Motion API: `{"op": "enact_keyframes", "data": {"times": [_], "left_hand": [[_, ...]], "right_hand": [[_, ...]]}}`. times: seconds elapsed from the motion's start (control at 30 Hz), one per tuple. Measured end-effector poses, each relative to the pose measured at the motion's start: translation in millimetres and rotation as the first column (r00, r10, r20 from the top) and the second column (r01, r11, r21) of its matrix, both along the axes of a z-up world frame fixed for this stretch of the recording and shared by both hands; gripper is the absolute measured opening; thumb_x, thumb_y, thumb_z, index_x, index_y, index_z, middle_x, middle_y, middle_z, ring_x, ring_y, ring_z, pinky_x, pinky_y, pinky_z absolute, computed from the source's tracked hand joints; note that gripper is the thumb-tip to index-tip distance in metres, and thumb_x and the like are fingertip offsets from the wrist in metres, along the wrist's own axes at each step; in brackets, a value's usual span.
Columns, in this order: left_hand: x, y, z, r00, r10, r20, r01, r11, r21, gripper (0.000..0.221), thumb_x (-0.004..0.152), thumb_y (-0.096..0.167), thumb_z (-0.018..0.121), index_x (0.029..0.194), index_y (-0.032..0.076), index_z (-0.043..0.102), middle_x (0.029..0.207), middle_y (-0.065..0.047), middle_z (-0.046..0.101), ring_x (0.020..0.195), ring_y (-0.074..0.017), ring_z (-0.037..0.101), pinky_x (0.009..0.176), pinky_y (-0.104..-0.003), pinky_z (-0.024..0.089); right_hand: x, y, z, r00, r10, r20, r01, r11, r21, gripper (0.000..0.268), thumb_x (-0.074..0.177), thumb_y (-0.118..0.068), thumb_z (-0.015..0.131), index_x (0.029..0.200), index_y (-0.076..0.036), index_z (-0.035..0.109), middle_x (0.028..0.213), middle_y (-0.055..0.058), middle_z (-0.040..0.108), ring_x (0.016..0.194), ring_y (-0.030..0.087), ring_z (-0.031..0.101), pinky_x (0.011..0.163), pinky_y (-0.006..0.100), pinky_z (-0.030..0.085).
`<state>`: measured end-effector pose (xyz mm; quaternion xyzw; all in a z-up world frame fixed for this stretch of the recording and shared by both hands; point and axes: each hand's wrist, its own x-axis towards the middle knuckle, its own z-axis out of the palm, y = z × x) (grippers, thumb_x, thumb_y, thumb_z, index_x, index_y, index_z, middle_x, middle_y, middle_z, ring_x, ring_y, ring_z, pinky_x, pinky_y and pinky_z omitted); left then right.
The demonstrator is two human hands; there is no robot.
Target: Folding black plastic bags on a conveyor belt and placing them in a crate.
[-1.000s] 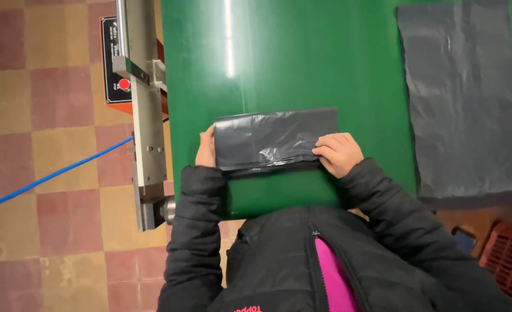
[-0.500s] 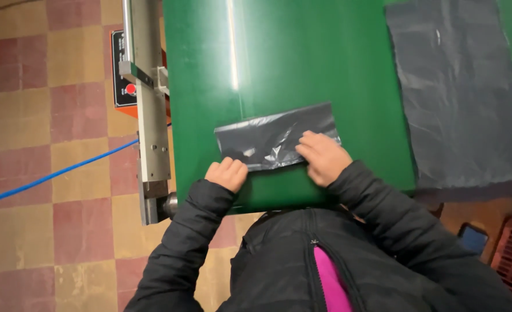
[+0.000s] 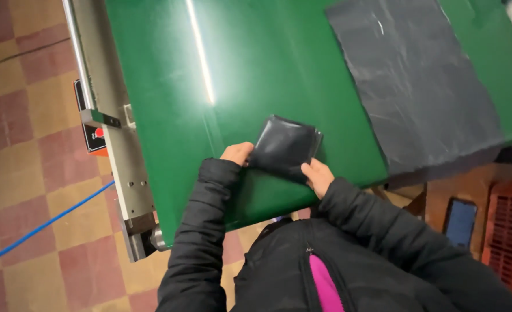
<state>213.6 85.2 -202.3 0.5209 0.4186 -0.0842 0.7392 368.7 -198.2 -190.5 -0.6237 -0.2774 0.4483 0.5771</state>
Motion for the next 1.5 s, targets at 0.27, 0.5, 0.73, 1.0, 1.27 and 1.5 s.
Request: {"op": "enact_keyframes", "data": {"times": [0.27,0.5,0.73,1.0,1.27,1.5], "left_hand": [[18.8,-62.2,83.9,0.997,-0.010,-0.081,0.078,0.401,0.913,0.037,0.087,0.041,0.077,0.087,0.007,0.064,0.086,-0.012,0.068,0.077,-0.0340,0.065,0.070,-0.045,0.053],[92.4,-150.6,207.7,0.925,-0.369,0.085,-0.113,-0.055,0.992,0.054,0.072,0.030,0.081,0.116,0.004,0.061,0.124,-0.014,0.059,0.117,-0.0381,0.055,0.094,-0.051,0.052],[185.6,-287.1,127.5,0.554,-0.830,-0.060,-0.272,-0.249,0.929,0.051,0.080,0.025,0.071,0.129,0.015,0.064,0.147,-0.009,0.058,0.143,-0.0295,0.050,0.105,-0.062,0.042],[234.0,-304.7,131.5,0.317,-0.948,0.016,0.128,0.060,0.990,0.020,0.094,0.016,0.068,0.114,0.016,0.066,0.114,-0.003,0.069,0.111,-0.0260,0.069,0.087,-0.040,0.057],[236.5,-228.2,204.8,0.780,-0.494,0.383,0.170,0.757,0.631,0.016,0.092,0.017,0.071,0.099,0.002,0.071,0.077,-0.009,0.067,0.071,-0.0172,0.064,0.066,-0.034,0.053],[352.0,-72.7,92.0,0.761,0.014,0.648,-0.275,0.912,0.303,0.018,0.097,0.014,0.066,0.111,0.003,0.066,0.096,0.003,0.069,0.085,-0.0065,0.060,0.076,-0.027,0.050]], "right_hand": [[45.3,-54.9,40.5,0.710,0.140,-0.690,-0.208,0.978,-0.015,0.046,0.097,-0.020,0.062,0.138,-0.001,0.055,0.131,0.016,0.067,0.120,0.028,0.066,0.100,0.043,0.056],[112.3,-242.9,-37.6,0.721,-0.230,-0.654,-0.115,0.891,-0.440,0.041,0.089,-0.018,0.061,0.125,0.002,0.066,0.123,0.022,0.074,0.115,0.039,0.071,0.088,0.049,0.059],[142.3,-281.0,-33.0,0.423,-0.422,-0.802,0.691,0.723,-0.016,0.059,0.080,-0.007,0.055,0.139,-0.002,0.054,0.139,0.016,0.061,0.128,0.037,0.058,0.112,0.055,0.042],[206.5,-373.9,-40.9,0.865,-0.444,-0.233,0.465,0.885,0.039,0.075,0.078,-0.006,0.061,0.151,-0.006,0.045,0.135,0.020,0.059,0.113,0.038,0.056,0.096,0.051,0.045],[331.3,-323.2,85.4,0.884,-0.402,0.239,0.361,0.911,0.198,0.047,0.095,0.000,0.069,0.140,0.003,0.058,0.106,0.009,0.068,0.106,0.021,0.065,0.097,0.035,0.053],[479.1,-114.0,96.2,0.877,-0.386,0.285,0.337,0.918,0.209,0.037,0.090,-0.003,0.075,0.123,0.003,0.061,0.113,0.005,0.069,0.102,0.012,0.065,0.090,0.029,0.053]]}}
